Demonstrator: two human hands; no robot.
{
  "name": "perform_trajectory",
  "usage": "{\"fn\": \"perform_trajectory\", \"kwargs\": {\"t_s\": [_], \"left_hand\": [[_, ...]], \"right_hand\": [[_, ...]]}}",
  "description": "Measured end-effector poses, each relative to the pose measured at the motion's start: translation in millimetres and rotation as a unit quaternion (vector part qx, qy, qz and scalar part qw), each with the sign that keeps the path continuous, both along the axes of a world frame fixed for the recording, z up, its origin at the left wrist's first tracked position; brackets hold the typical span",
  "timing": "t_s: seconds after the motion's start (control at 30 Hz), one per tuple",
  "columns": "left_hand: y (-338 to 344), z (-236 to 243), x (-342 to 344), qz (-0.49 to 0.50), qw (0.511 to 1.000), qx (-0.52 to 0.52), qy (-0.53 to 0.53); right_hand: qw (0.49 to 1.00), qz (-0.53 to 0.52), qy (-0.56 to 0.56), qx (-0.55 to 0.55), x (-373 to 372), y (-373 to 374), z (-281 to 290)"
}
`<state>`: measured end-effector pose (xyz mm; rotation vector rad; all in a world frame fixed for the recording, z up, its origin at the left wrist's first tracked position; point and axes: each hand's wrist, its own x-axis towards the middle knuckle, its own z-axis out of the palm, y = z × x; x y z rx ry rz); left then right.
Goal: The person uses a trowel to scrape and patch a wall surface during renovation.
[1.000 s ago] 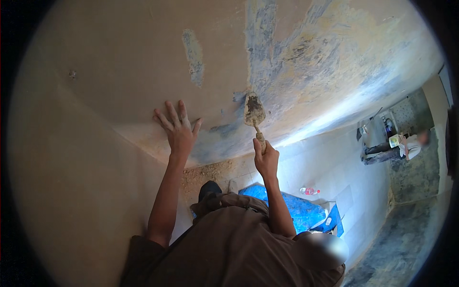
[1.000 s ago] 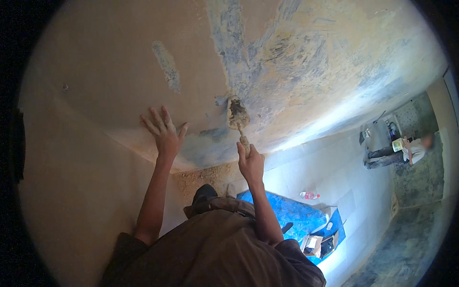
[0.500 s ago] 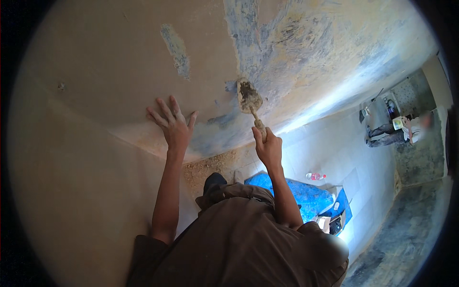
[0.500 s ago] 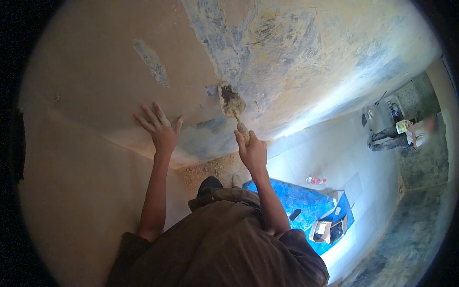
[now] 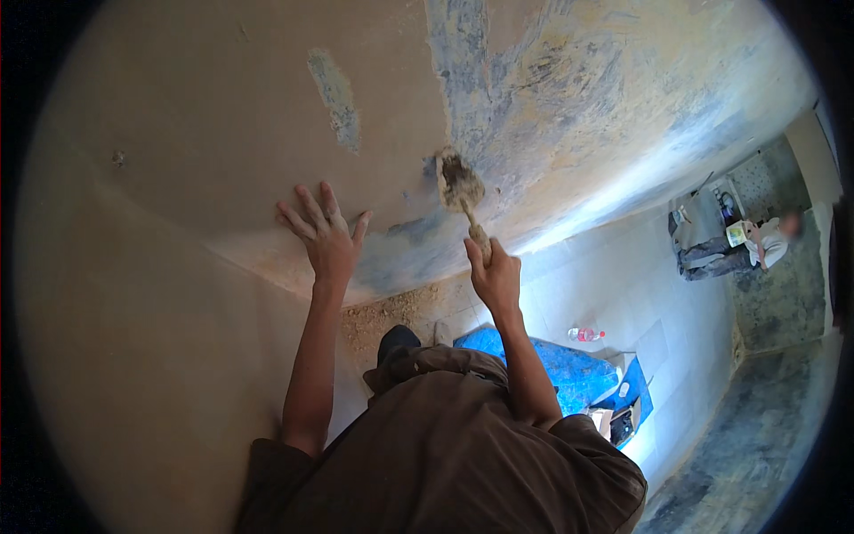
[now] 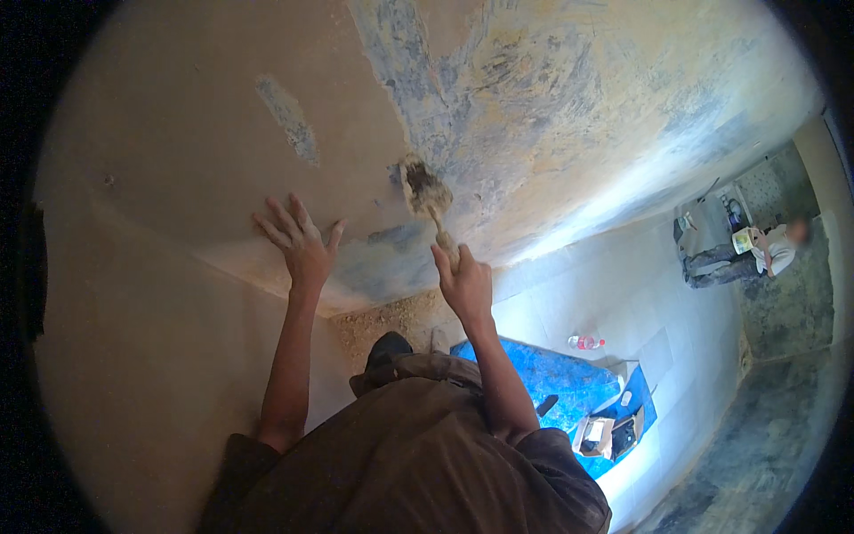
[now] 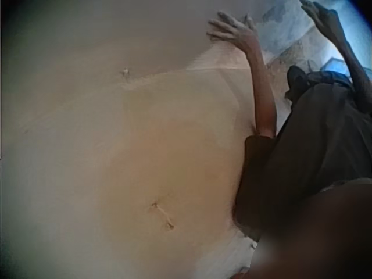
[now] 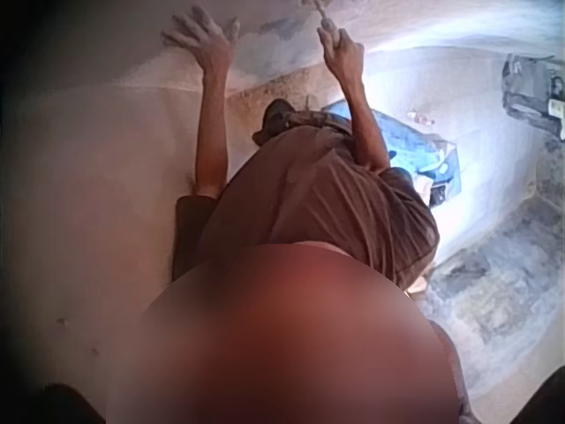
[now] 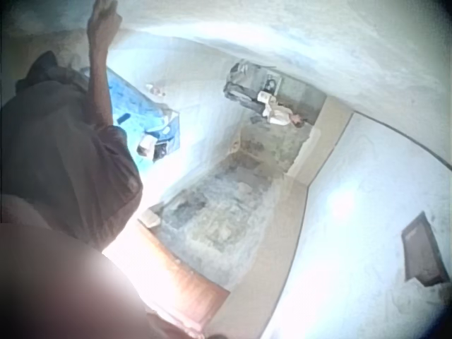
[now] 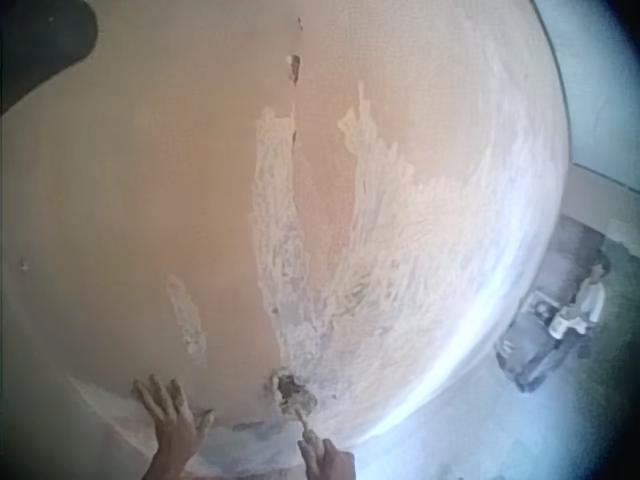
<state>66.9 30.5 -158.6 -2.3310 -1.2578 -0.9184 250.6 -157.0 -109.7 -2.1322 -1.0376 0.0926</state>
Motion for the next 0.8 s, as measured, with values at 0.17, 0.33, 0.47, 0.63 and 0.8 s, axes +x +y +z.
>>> {"fn": "perform_trajectory", "kwargs": {"t_s": [0.17, 0.33, 0.47, 0.63, 0.8], "left_hand": [[2.4, 3.6, -2.2, 0.001, 1.000, -0.007, -0.014], [1.4, 5.9, -0.3, 0.008, 1.000, -0.009, -0.005], [-0.4, 6.5, -5.4, 0.014, 1.000, -0.016, -0.006], [-4.2, 4.6, -1.9, 0.015, 1.000, 0.003, -0.005], [-2.2, 4.2, -5.4, 0.005, 0.999, -0.023, -0.031]], "right_hand": [[0.999, 0.027, -0.003, 0.047, 0.4, -7.5, -1.9], [0.999, 0.020, -0.028, 0.002, 11.4, 2.4, -7.4], [0.998, 0.034, -0.039, 0.033, 4.2, -3.0, -13.9], [0.999, 0.018, -0.015, -0.030, -2.3, -6.8, -9.5], [0.999, 0.022, -0.044, -0.006, -1.4, -8.9, -15.9]]}}
